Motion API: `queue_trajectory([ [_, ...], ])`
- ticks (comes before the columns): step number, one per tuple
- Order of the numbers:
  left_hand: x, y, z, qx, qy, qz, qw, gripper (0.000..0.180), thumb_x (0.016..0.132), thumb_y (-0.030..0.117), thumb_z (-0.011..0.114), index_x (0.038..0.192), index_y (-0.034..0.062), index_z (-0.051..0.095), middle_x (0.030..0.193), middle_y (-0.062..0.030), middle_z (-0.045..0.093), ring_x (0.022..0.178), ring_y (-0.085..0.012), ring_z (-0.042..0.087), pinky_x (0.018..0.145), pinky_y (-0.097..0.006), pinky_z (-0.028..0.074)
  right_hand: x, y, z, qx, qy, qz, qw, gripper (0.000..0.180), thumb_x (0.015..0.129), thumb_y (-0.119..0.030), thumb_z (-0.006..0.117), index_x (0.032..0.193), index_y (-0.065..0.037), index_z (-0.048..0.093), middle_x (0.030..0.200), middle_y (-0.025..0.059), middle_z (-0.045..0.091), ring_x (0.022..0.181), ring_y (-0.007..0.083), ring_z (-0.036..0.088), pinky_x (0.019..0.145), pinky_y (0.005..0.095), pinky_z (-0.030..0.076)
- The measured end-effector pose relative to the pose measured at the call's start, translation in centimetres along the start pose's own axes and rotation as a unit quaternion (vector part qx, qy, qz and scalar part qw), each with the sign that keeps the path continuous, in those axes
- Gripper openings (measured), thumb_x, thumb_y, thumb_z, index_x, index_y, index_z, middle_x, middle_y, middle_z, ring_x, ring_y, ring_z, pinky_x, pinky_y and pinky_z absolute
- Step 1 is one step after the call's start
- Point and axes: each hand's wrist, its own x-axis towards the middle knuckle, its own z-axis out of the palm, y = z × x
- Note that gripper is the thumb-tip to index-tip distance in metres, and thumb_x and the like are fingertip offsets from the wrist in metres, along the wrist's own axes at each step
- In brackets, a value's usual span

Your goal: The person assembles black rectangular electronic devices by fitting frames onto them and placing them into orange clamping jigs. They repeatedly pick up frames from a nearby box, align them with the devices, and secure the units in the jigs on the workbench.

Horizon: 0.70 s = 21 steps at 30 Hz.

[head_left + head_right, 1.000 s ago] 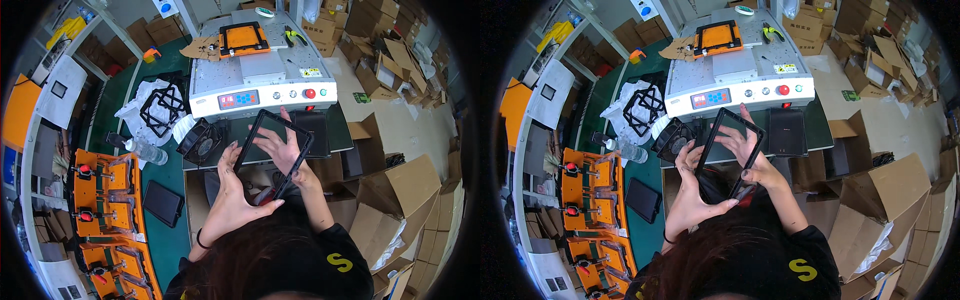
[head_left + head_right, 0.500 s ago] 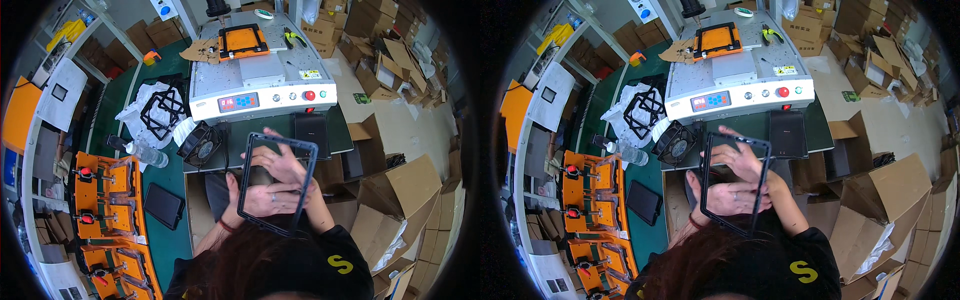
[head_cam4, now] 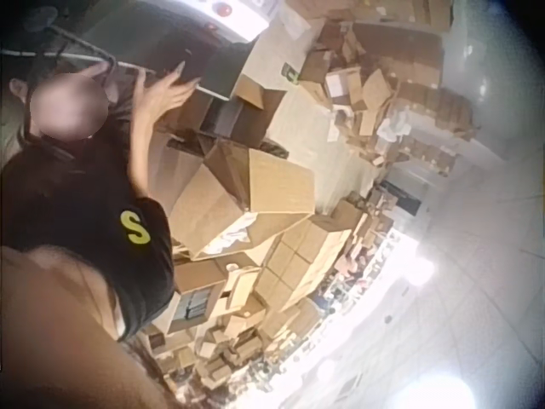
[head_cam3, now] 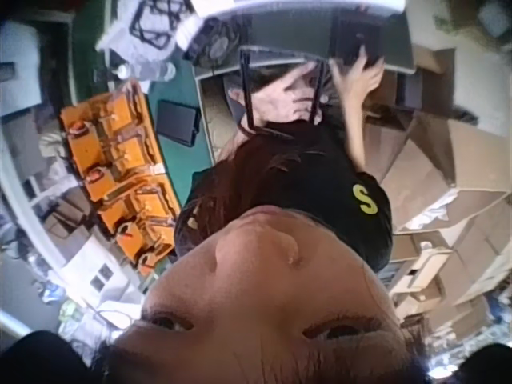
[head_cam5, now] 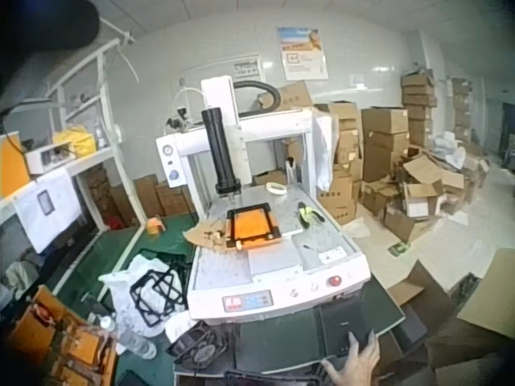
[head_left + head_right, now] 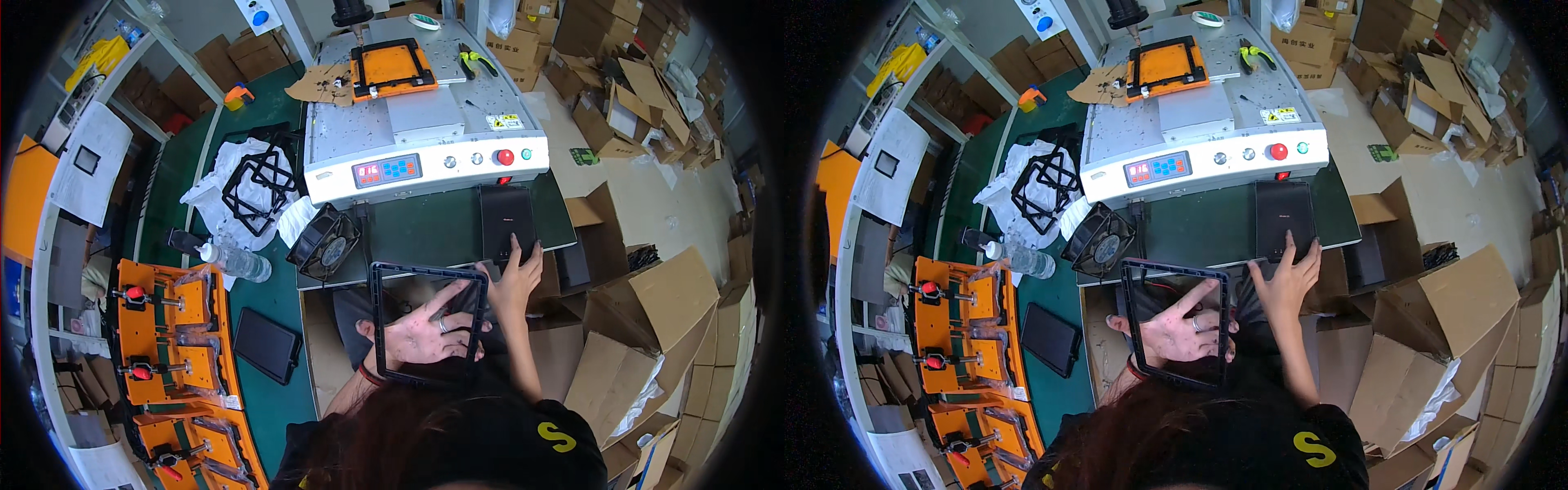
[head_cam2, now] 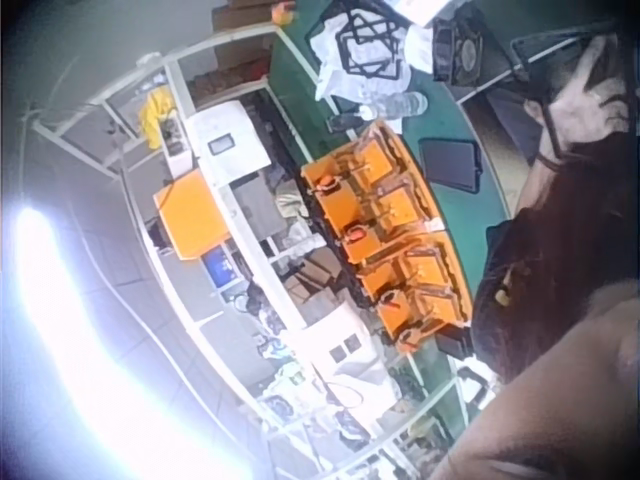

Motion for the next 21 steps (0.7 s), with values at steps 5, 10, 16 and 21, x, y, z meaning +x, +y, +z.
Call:
queue_trajectory([
  [5, -0.7, 0.7, 0.2, 0.082, 0.018, 0.045, 0.995, 0.149, 0.043, 0.087, 0.067, 0.152, 0.0186, -0.009, 0.149, -0.0308, 0.019, 0.131, -0.0443, 0.034, 0.109, -0.052, 0.025, 0.5, -0.5, 0.7, -0.042, 0.015, -0.003, 0.999, 0.083, 0.074, -0.042, 0.075, 0.138, -0.003, 0.038, 0.14, 0.0368, 0.026, 0.132, 0.0496, 0.023, 0.107, 0.0598, 0.017],
  [10, -1.4, 2.0, 0.4, 0.16, 0.094, 0.045, 0.982, 0.151, 0.039, 0.092, 0.061, 0.152, 0.0183, -0.005, 0.149, -0.0273, 0.021, 0.133, -0.0422, 0.033, 0.111, -0.051, 0.023, 1.5, -1.1, 1.7, -0.063, 0.043, 0.031, 0.997, 0.086, 0.073, -0.04, 0.076, 0.139, -0.003, 0.037, 0.138, 0.0343, 0.03, 0.131, 0.048, 0.026, 0.108, 0.058, 0.017],
  [16, -1.5, 2.4, 0.1, 0.138, 0.078, 0.087, 0.983, 0.149, 0.036, 0.091, 0.063, 0.153, 0.0234, -0.001, 0.149, -0.0272, 0.023, 0.133, -0.0466, 0.031, 0.113, -0.056, 0.018, 2.3, -0.6, 0.0, -0.023, 0.004, 0.044, 0.999, 0.089, 0.07, -0.032, 0.079, 0.141, -0.005, 0.034, 0.133, 0.0316, 0.035, 0.123, 0.0448, 0.034, 0.106, 0.055, 0.022],
  [21, -1.9, 2.6, -1.3, 0.071, 0.05, 0.115, 0.99, 0.146, 0.039, 0.09, 0.063, 0.153, 0.024, -0.001, 0.149, -0.0278, 0.022, 0.133, -0.0496, 0.029, 0.112, -0.063, 0.015, 3.3, 1.4, -1.5, 0.025, -0.029, 0.038, 0.999, 0.089, 0.071, -0.027, 0.079, 0.144, -0.006, 0.031, 0.129, 0.0308, 0.043, 0.118, 0.0437, 0.042, 0.102, 0.0514, 0.031],
])
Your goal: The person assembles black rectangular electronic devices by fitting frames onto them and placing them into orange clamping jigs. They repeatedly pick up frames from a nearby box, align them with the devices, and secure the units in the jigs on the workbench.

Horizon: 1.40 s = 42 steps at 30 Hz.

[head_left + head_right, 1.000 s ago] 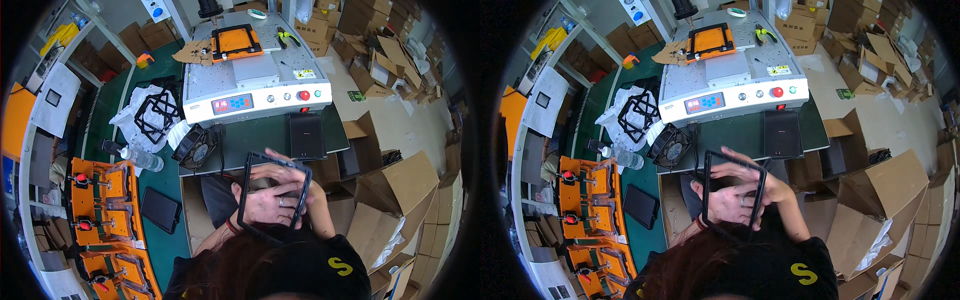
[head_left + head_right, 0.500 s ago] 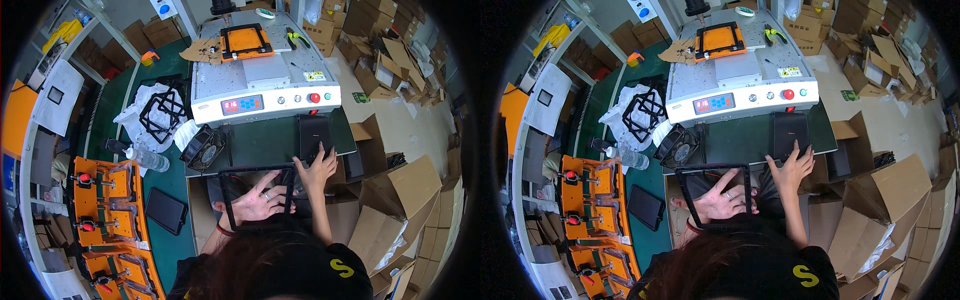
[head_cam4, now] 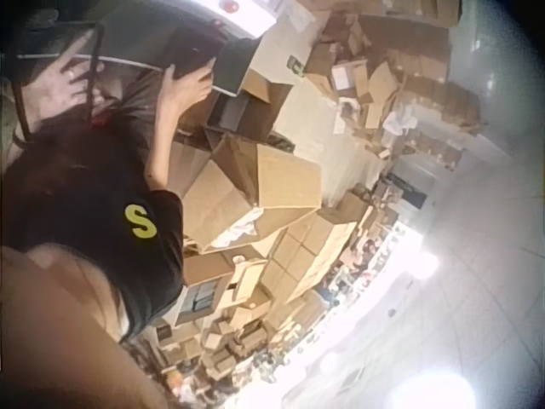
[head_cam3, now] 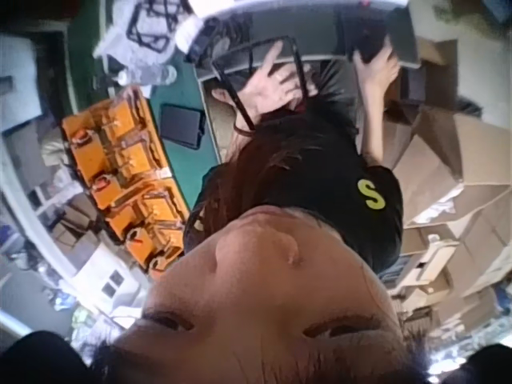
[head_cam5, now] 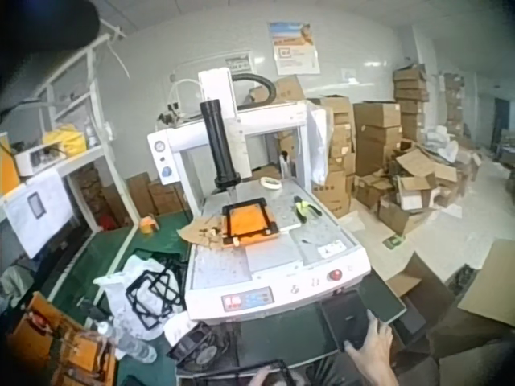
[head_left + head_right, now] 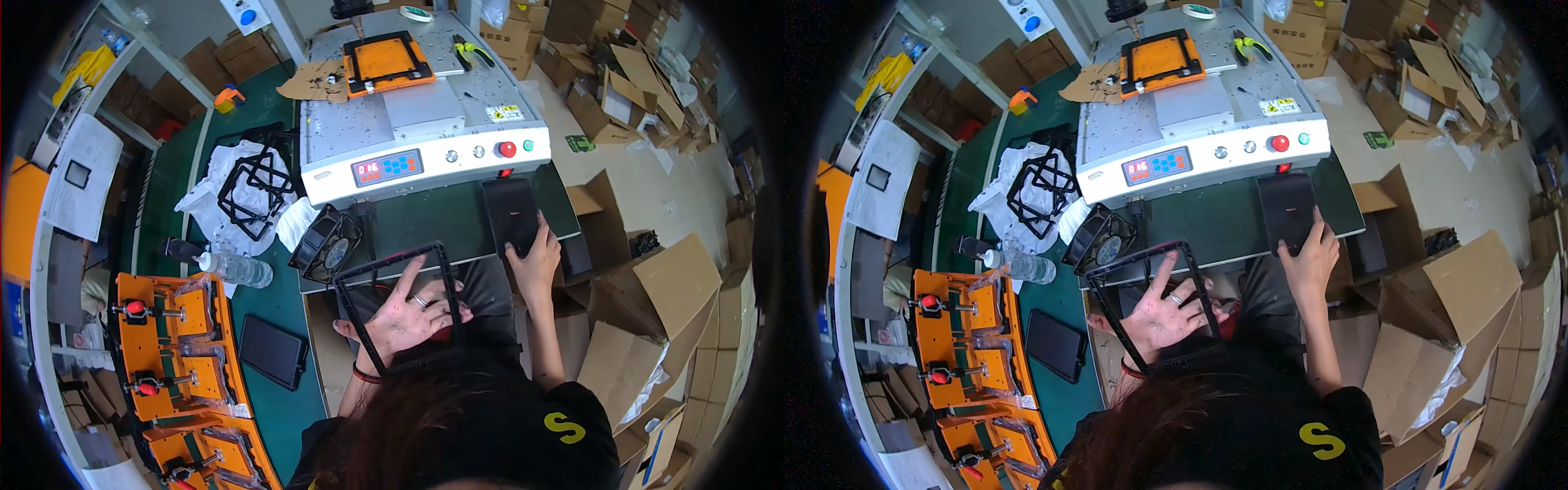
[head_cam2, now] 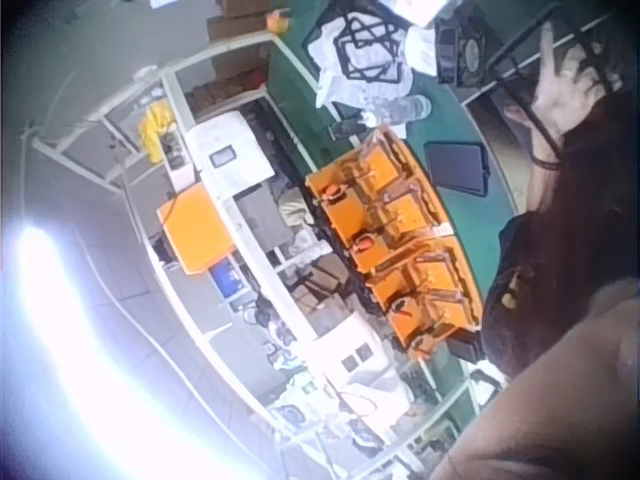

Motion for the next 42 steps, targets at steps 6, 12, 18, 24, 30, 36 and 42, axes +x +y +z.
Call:
queue_trajectory([
  [6, 0.5, 1.0, 2.4, 0.083, 0.228, -0.023, 0.97, 0.14, 0.046, 0.084, 0.067, 0.152, 0.025, -0.003, 0.15, -0.0278, 0.02, 0.131, -0.0515, 0.032, 0.112, -0.066, 0.013, -0.6, -1.0, 0.6, -0.025, 0.018, -0.05, 0.998, 0.091, 0.074, -0.034, 0.076, 0.144, -0.001, 0.028, 0.136, 0.0336, 0.039, 0.127, 0.0465, 0.038, 0.107, 0.0528, 0.029],
  [12, -1.1, 1.3, 0.1, 0.029, 0.134, 0.024, 0.99, 0.134, 0.049, 0.084, 0.066, 0.153, 0.0278, 0.002, 0.149, -0.026, 0.025, 0.127, -0.0508, 0.035, 0.112, -0.065, 0.017, -1.8, -0.6, 0.5, -0.086, 0.012, -0.063, 0.994, 0.091, 0.074, -0.036, 0.075, 0.145, -0.002, 0.028, 0.138, 0.0344, 0.036, 0.132, 0.0447, 0.034, 0.109, 0.0523, 0.028],
  [18, -0.3, 1.8, 1.0, 0.075, 0.159, 0.023, 0.984, 0.134, 0.05, 0.085, 0.065, 0.153, 0.0267, 0.002, 0.149, -0.0263, 0.024, 0.126, -0.0503, 0.036, 0.112, -0.064, 0.018, -2.5, -0.1, -1.8, -0.121, -0.043, -0.055, 0.99, 0.091, 0.074, -0.035, 0.076, 0.147, -0.008, 0.028, 0.137, 0.0344, 0.037, 0.125, 0.0476, 0.039, 0.103, 0.0502, 0.034],
  [24, 1.3, 1.9, 2.0, 0.135, 0.174, 0.035, 0.975, 0.13, 0.056, 0.085, 0.062, 0.153, 0.021, 0.003, 0.149, -0.0266, 0.024, 0.128, -0.0494, 0.035, 0.111, -0.062, 0.021, -0.3, 0.3, -5.8, 0.121, -0.125, -0.012, 0.985, 0.078, 0.078, -0.03, 0.071, 0.142, -0.002, 0.037, 0.136, 0.0302, 0.043, 0.123, 0.0456, 0.043, 0.104, 0.0462, 0.035],
  [30, 4.5, 0.3, 0.6, 0.343, 0.222, 0.176, 0.896, 0.117, 0.07, 0.08, 0.056, 0.151, 0.0099, 0.009, 0.148, -0.0273, 0.024, 0.13, -0.0462, 0.036, 0.111, -0.057, 0.025, -0.3, -3.1, -9.4, 0.779, -0.319, 0.144, 0.52, 0.084, 0.079, -0.046, 0.059, 0.145, -0.001, 0.032, 0.142, 0.0243, 0.04, 0.124, 0.0441, 0.044, 0.105, 0.0514, 0.036],
  [36, 6.0, 0.6, 0.7, 0.366, 0.193, 0.171, 0.894, 0.12, 0.066, 0.072, 0.064, 0.151, 0.0071, 0.009, 0.149, -0.0159, 0.026, 0.136, -0.0319, 0.032, 0.111, -0.043, 0.027, -2.9, -7.2, -8.3, 0.744, -0.383, -0.008, 0.547, 0.085, 0.082, -0.055, 0.052, 0.141, 0.005, 0.036, 0.139, 0.0255, 0.042, 0.122, 0.041, 0.048, 0.103, 0.0483, 0.038],
  [42, 5.1, 0.2, 2.7, 0.403, 0.265, 0.142, 0.864, 0.125, 0.064, 0.082, 0.056, 0.15, 0.0044, 0.01, 0.148, -0.016, 0.026, 0.137, -0.0313, 0.03, 0.112, -0.045, 0.025, -3.3, -9.6, -8.2, 0.21, -0.06, -0.338, 0.916, 0.066, 0.056, -0.031, 0.075, 0.12, -0.016, 0.067, 0.14, 0.0277, 0.04, 0.116, 0.0401, 0.044, 0.1, 0.0471, 0.035],
])
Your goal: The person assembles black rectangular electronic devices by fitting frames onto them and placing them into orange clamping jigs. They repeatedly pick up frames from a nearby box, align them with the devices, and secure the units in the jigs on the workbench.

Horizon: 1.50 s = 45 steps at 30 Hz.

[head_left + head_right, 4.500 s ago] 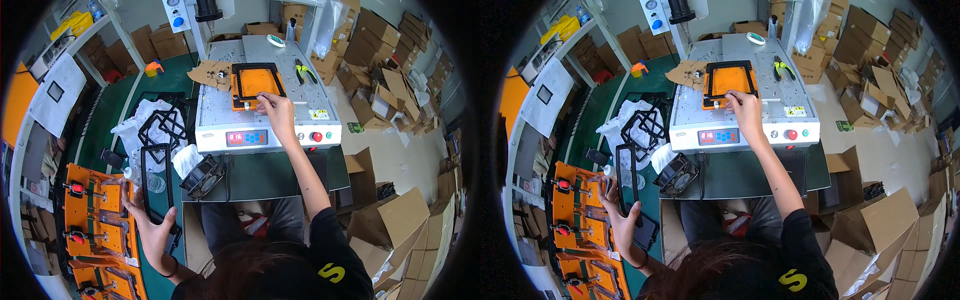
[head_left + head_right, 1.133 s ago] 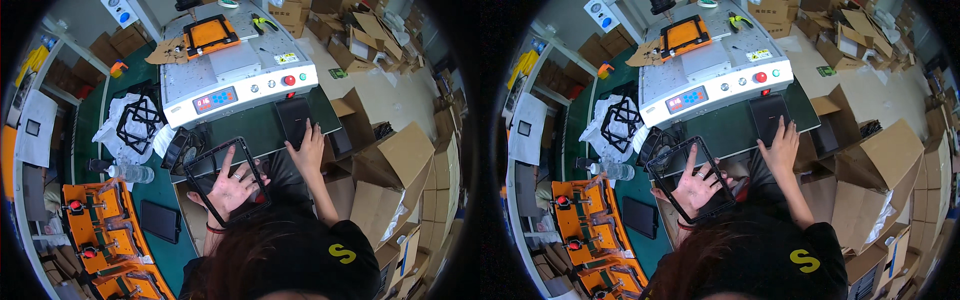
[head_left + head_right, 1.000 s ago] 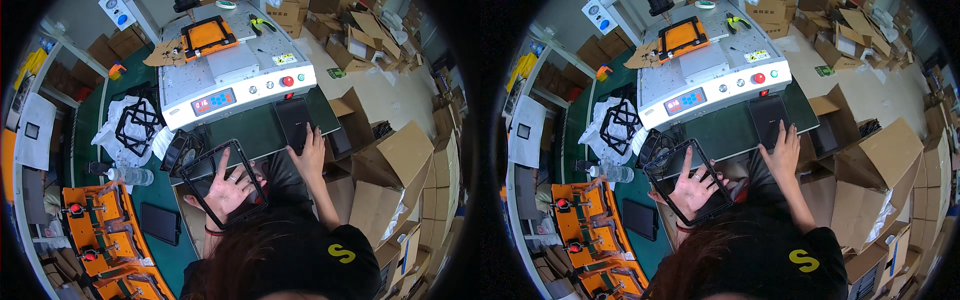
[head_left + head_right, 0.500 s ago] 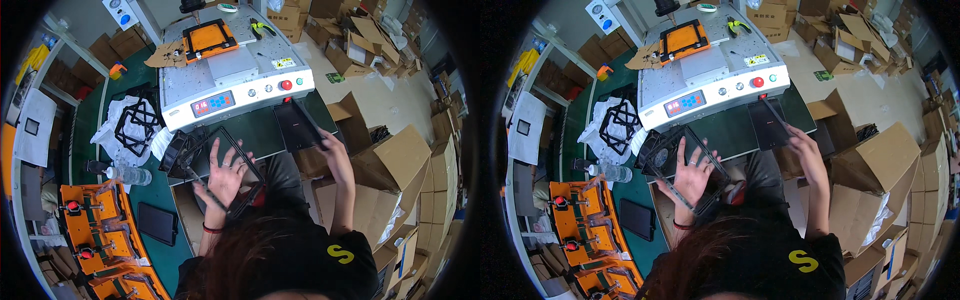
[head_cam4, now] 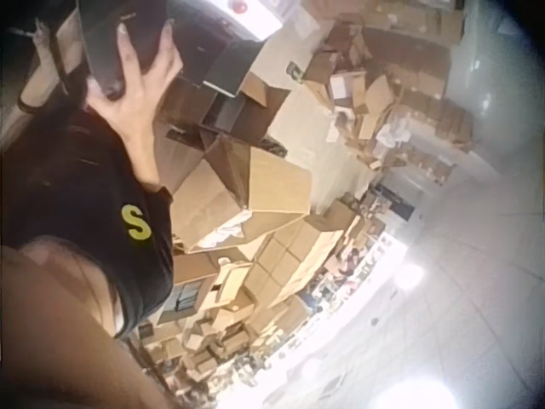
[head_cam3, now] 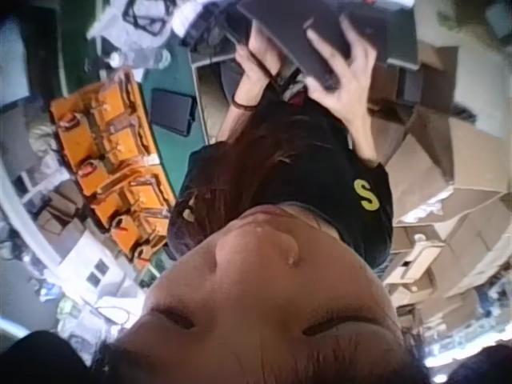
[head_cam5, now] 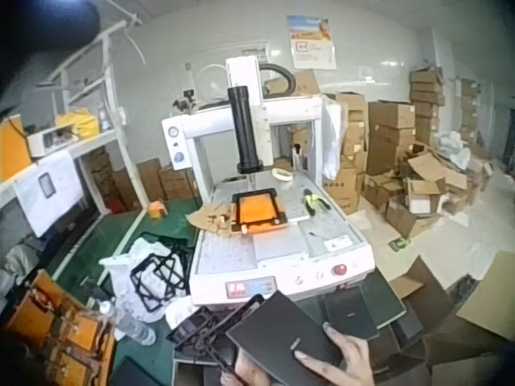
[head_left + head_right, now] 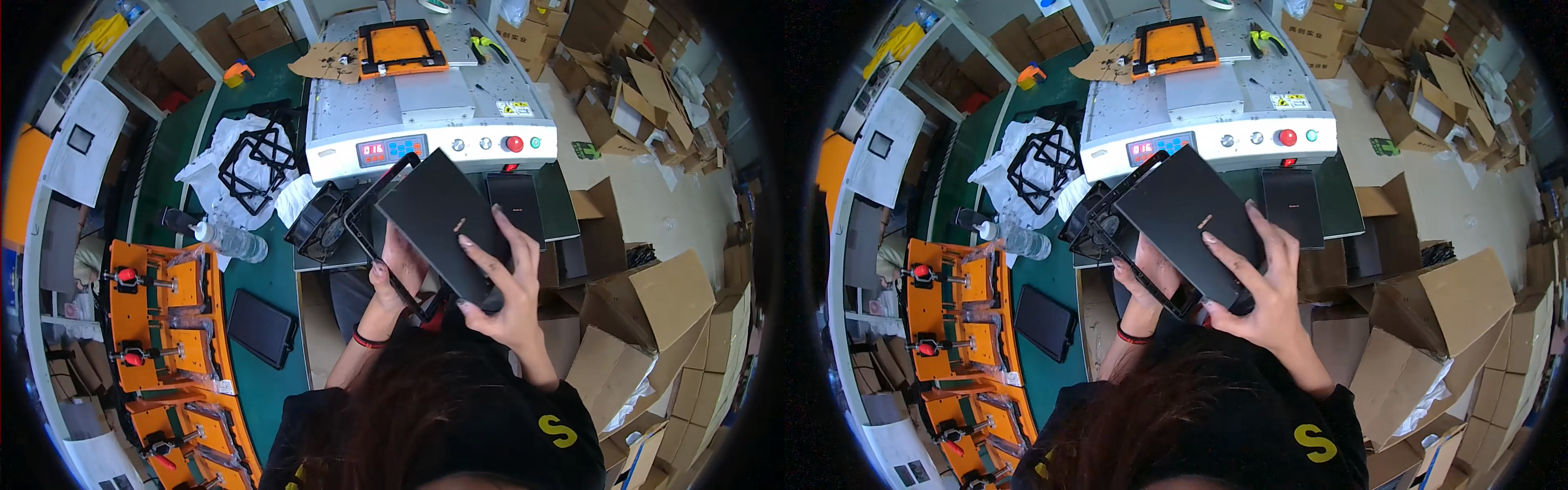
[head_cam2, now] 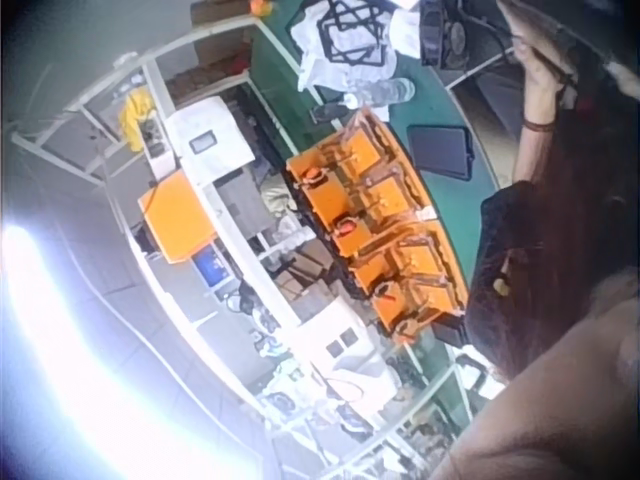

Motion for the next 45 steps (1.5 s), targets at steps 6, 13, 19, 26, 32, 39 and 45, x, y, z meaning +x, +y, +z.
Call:
queue_trajectory([
  [6, -0.2, -1.4, -0.8, 0.033, -0.035, 0.008, 0.999, 0.12, 0.068, 0.092, 0.032, 0.151, 0.0076, 0.012, 0.151, -0.0211, 0.023, 0.137, -0.0396, 0.03, 0.112, -0.051, 0.027, -0.7, -0.2, 2.6, -0.037, 0.02, -0.025, 0.999, 0.064, 0.065, -0.046, 0.067, 0.119, -0.012, 0.067, 0.14, 0.0292, 0.04, 0.116, 0.0419, 0.044, 0.101, 0.0499, 0.033],
  [13, 1.7, -0.5, 1.1, 0.006, -0.079, 0.065, 0.995, 0.116, 0.068, 0.092, 0.033, 0.152, 0.0148, 0.012, 0.153, -0.0237, 0.019, 0.136, -0.0451, 0.029, 0.11, -0.055, 0.029, -1.2, -0.2, 3.3, 0.008, 0.025, -0.004, 1.0, 0.067, 0.057, -0.033, 0.076, 0.121, -0.016, 0.067, 0.142, 0.0292, 0.037, 0.119, 0.041, 0.041, 0.102, 0.0478, 0.032],
  [19, 1.6, -0.8, 1.1, -0.013, -0.066, 0.062, 0.996, 0.117, 0.068, 0.092, 0.035, 0.152, 0.0145, 0.012, 0.152, -0.0234, 0.02, 0.135, -0.0451, 0.03, 0.11, -0.055, 0.029, -1.3, -0.2, 3.5, 0.007, 0.022, -0.005, 1.0, 0.067, 0.056, -0.032, 0.076, 0.12, -0.017, 0.067, 0.142, 0.029, 0.037, 0.119, 0.0409, 0.041, 0.102, 0.0479, 0.032],
  [26, 0.5, -1.1, 0.3, 0.014, -0.047, 0.016, 0.999, 0.118, 0.067, 0.092, 0.034, 0.151, 0.012, 0.015, 0.152, -0.022, 0.022, 0.136, -0.0433, 0.03, 0.11, -0.054, 0.029, -1.4, -0.3, 3.3, -0.042, 0.045, -0.02, 0.998, 0.063, 0.064, -0.044, 0.07, 0.118, -0.012, 0.068, 0.14, 0.0303, 0.04, 0.119, 0.0423, 0.042, 0.102, 0.05, 0.032],
  [32, -1.4, -3.0, -2.9, 0.047, 0.043, -0.026, 0.998, 0.117, 0.069, 0.092, 0.032, 0.149, 0.007, 0.02, 0.149, -0.0188, 0.027, 0.136, -0.0358, 0.032, 0.11, -0.048, 0.031, -1.6, -0.2, 3.0, -0.05, 0.047, -0.016, 0.997, 0.064, 0.063, -0.043, 0.071, 0.118, -0.011, 0.068, 0.14, 0.0304, 0.04, 0.119, 0.0423, 0.042, 0.101, 0.0499, 0.032],
  [39, -1.3, -1.7, -0.7, -0.002, 0.097, -0.017, 0.995, 0.113, 0.073, 0.084, 0.044, 0.144, -0.0023, 0.025, 0.143, -0.0191, 0.034, 0.13, -0.0308, 0.039, 0.109, -0.043, 0.032, -1.6, -0.2, 3.1, -0.05, 0.052, -0.016, 0.997, 0.063, 0.062, -0.044, 0.071, 0.116, -0.011, 0.069, 0.139, 0.0304, 0.04, 0.119, 0.0424, 0.042, 0.101, 0.0503, 0.033],
  [45, 0.9, -1.3, 0.9, -0.053, -0.058, 0.05, 0.996, 0.117, 0.068, 0.092, 0.033, 0.152, 0.0122, 0.013, 0.152, -0.0238, 0.02, 0.136, -0.0455, 0.028, 0.11, -0.055, 0.028, -1.5, -0.5, 3.2, -0.012, 0.038, -0.007, 0.999, 0.067, 0.055, -0.034, 0.077, 0.119, -0.018, 0.068, 0.141, 0.0283, 0.038, 0.118, 0.041, 0.041, 0.101, 0.0483, 0.033],
])
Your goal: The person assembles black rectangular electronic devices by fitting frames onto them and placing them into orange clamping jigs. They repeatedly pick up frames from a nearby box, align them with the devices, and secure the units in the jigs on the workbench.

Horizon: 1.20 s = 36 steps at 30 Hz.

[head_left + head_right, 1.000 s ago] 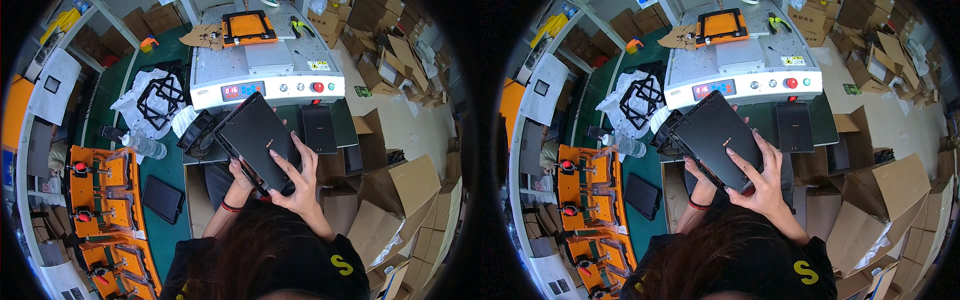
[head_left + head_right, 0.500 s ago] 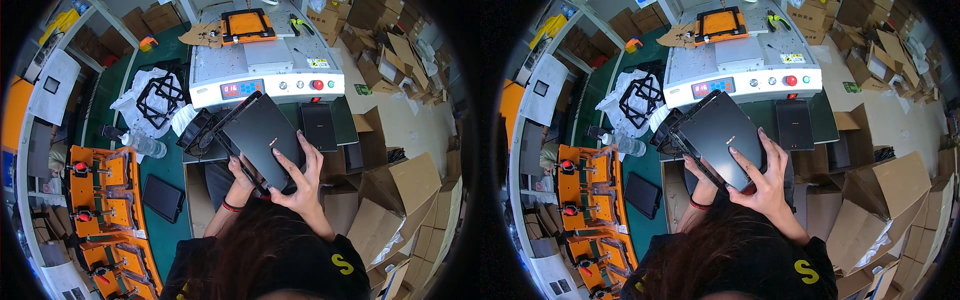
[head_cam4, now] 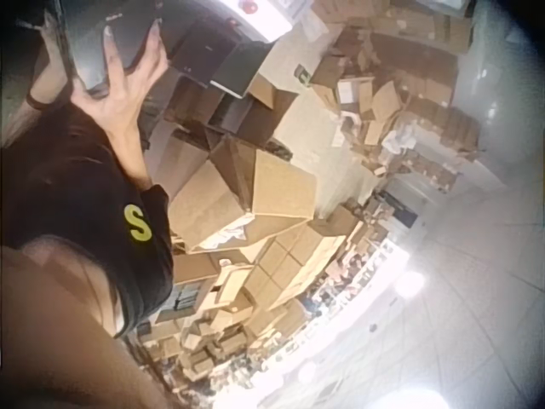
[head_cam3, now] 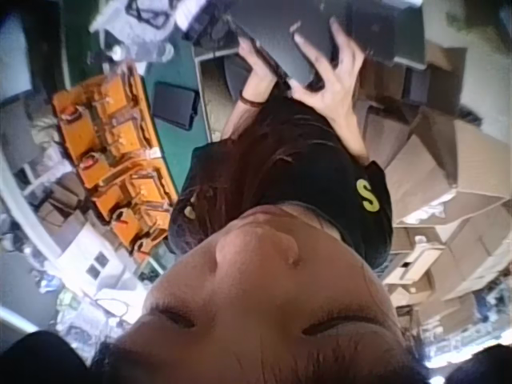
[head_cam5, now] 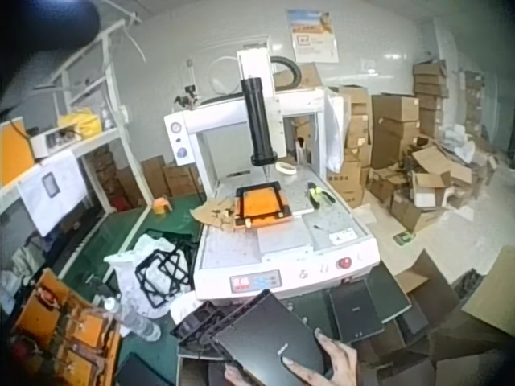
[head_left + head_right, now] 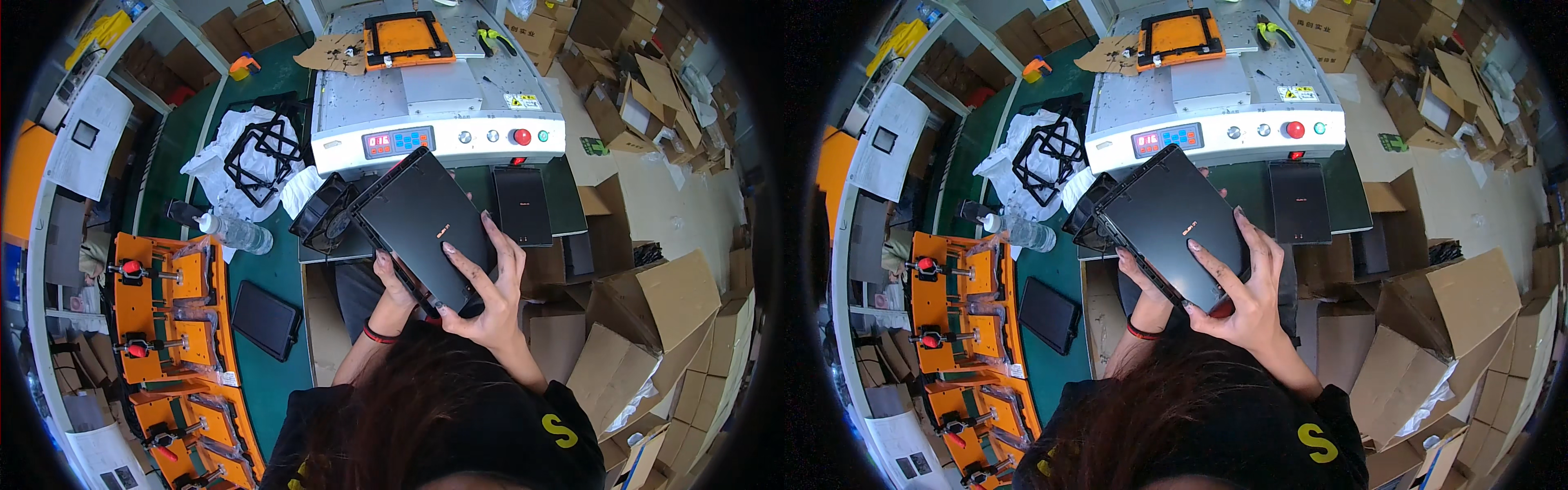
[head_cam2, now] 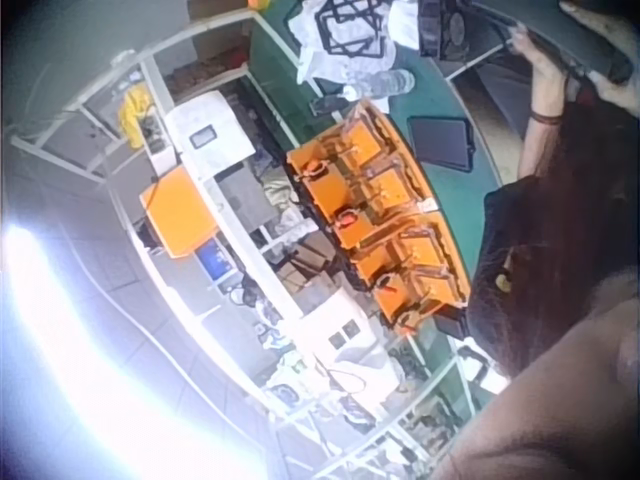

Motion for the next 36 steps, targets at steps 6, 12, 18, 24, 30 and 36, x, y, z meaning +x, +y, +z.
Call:
queue_trajectory([
  [6, 0.3, 0.4, 0.4, 0.011, -0.006, 0.012, 1.0, 0.118, 0.067, 0.092, 0.035, 0.152, 0.0127, 0.013, 0.152, -0.0251, 0.02, 0.135, -0.046, 0.029, 0.11, -0.056, 0.028, 0.0, 0.0, 0.3, 0.011, -0.006, -0.003, 1.0, 0.066, 0.056, -0.034, 0.077, 0.119, -0.017, 0.068, 0.141, 0.0287, 0.038, 0.118, 0.0412, 0.041, 0.101, 0.0487, 0.032],
  [12, 0.4, 0.2, 0.2, -0.011, -0.005, 0.007, 1.0, 0.119, 0.067, 0.092, 0.038, 0.152, 0.0127, 0.013, 0.151, -0.0242, 0.023, 0.134, -0.0455, 0.032, 0.109, -0.055, 0.03, 0.0, -0.1, 0.4, 0.022, -0.01, 0.002, 1.0, 0.066, 0.056, -0.033, 0.077, 0.119, -0.016, 0.068, 0.141, 0.0288, 0.037, 0.118, 0.0415, 0.041, 0.101, 0.0494, 0.033],
  [18, 0.4, 0.3, 0.3, -0.026, -0.004, 0.004, 1.0, 0.119, 0.066, 0.091, 0.04, 0.152, 0.0123, 0.014, 0.15, -0.0233, 0.024, 0.132, -0.0448, 0.034, 0.107, -0.055, 0.033, -0.1, -0.3, 0.6, 0.021, -0.017, 0.004, 1.0, 0.067, 0.056, -0.033, 0.078, 0.12, -0.015, 0.067, 0.14, 0.0294, 0.038, 0.118, 0.0425, 0.041, 0.101, 0.0507, 0.033],
  [24, 0.4, 0.2, 0.3, -0.044, -0.011, 0.007, 0.999, 0.119, 0.067, 0.092, 0.037, 0.152, 0.0124, 0.014, 0.151, -0.0229, 0.022, 0.132, -0.0437, 0.035, 0.107, -0.055, 0.033, -0.1, -0.5, 0.7, 0.017, -0.029, 0.013, 0.999, 0.066, 0.058, -0.033, 0.078, 0.121, -0.014, 0.066, 0.139, 0.0308, 0.037, 0.119, 0.0438, 0.04, 0.101, 0.052, 0.033],
  [30, 0.3, -0.2, 0.0, -0.081, 0.016, -0.017, 0.996, 0.119, 0.067, 0.093, 0.035, 0.152, 0.0141, 0.012, 0.153, -0.0217, 0.019, 0.134, -0.0434, 0.032, 0.109, -0.056, 0.029, 0.2, -0.7, 0.7, -0.037, -0.065, 0.011, 0.997, 0.069, 0.064, -0.039, 0.077, 0.127, -0.015, 0.062, 0.141, 0.028, 0.036, 0.127, 0.0471, 0.033, 0.103, 0.057, 0.027],
  [36, -0.6, -0.4, 0.3, -0.15, 0.021, -0.027, 0.988, 0.118, 0.07, 0.089, 0.038, 0.151, 0.0083, 0.012, 0.152, -0.0203, 0.021, 0.133, -0.0397, 0.035, 0.111, -0.052, 0.031, 0.5, -0.6, 0.1, -0.087, -0.172, -0.012, 0.981, 0.058, 0.08, -0.04, 0.067, 0.134, -0.022, 0.055, 0.145, 0.0107, 0.041, 0.134, 0.0344, 0.035, 0.108, 0.0608, 0.019],
])
